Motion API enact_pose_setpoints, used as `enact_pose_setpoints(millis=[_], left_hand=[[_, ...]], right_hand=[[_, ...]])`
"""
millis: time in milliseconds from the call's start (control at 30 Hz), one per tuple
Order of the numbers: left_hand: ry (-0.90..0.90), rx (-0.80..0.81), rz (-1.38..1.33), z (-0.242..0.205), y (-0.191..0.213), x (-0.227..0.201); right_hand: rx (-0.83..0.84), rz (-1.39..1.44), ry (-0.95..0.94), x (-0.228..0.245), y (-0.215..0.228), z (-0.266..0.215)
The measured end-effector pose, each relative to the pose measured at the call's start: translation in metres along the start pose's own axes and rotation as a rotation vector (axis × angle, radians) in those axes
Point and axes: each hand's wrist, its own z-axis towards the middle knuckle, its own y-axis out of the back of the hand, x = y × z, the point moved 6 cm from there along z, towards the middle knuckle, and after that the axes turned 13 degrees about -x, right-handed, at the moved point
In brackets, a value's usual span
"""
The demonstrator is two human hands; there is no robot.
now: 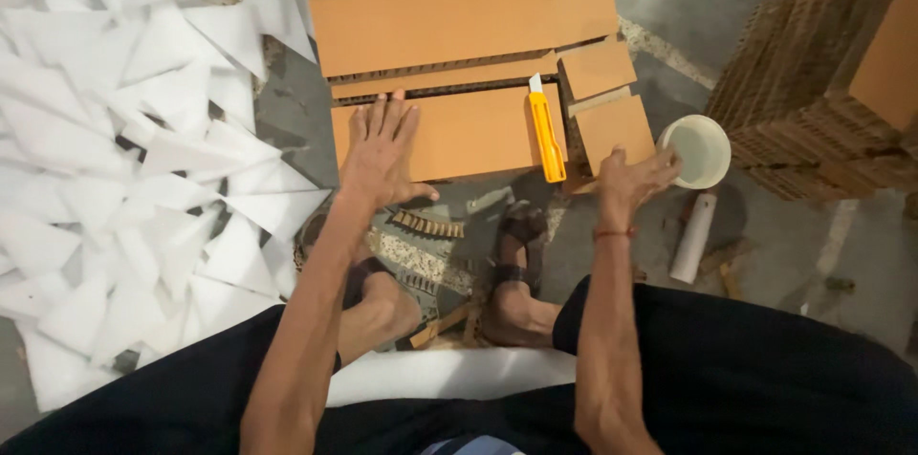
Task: The person uses a yellow utility knife to cut strips from a large piece of corrugated cardboard placed on the floor. They repeatedly score the cardboard, snap off the cut sections, and fold the remaining piece to create a structured form. The cut strips are set aside, and the process continues with multiple cuts and folds.
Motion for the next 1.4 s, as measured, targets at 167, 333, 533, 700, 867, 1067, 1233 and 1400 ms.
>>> enact_pose_setpoints(millis=[167,333,533,700,867,1067,1233,1400], left_hand=[[-0.025,-0.062,0.055,0.0,0.009,-0.005],[-0.05,-0.089,0.071,0.004,0.019,-0.008],[-0.067,-0.079,0.016,0.01,0.013,0.001],[-0.086,-0.084,0.06,0.006,0.007,0.002],[-0.079,-0.092,0.045,0.007,0.013,0.002],[-0.034,-0.074,-0.072,0.008,0.015,0.002],[-0.083,-0.052,0.037,0.008,0.007,0.004],[-0.084,-0.059,0.036,0.008,0.005,0.007]], right_hand=[[0.317,0.359,0.286,0.085,-0.005,-0.055],[0.324,0.027,0.754,0.129,-0.014,-0.081],[0.591,0.203,0.534,0.157,0.0,-0.088],[0.658,0.145,0.607,0.184,0.004,-0.125],[0.593,0.193,0.774,0.188,-0.003,-0.131],[0.604,0.098,0.757,0.182,-0.017,-0.126],[0.62,0.083,0.798,0.187,-0.029,-0.123],[0.68,-0.021,0.896,0.187,-0.057,-0.119]])
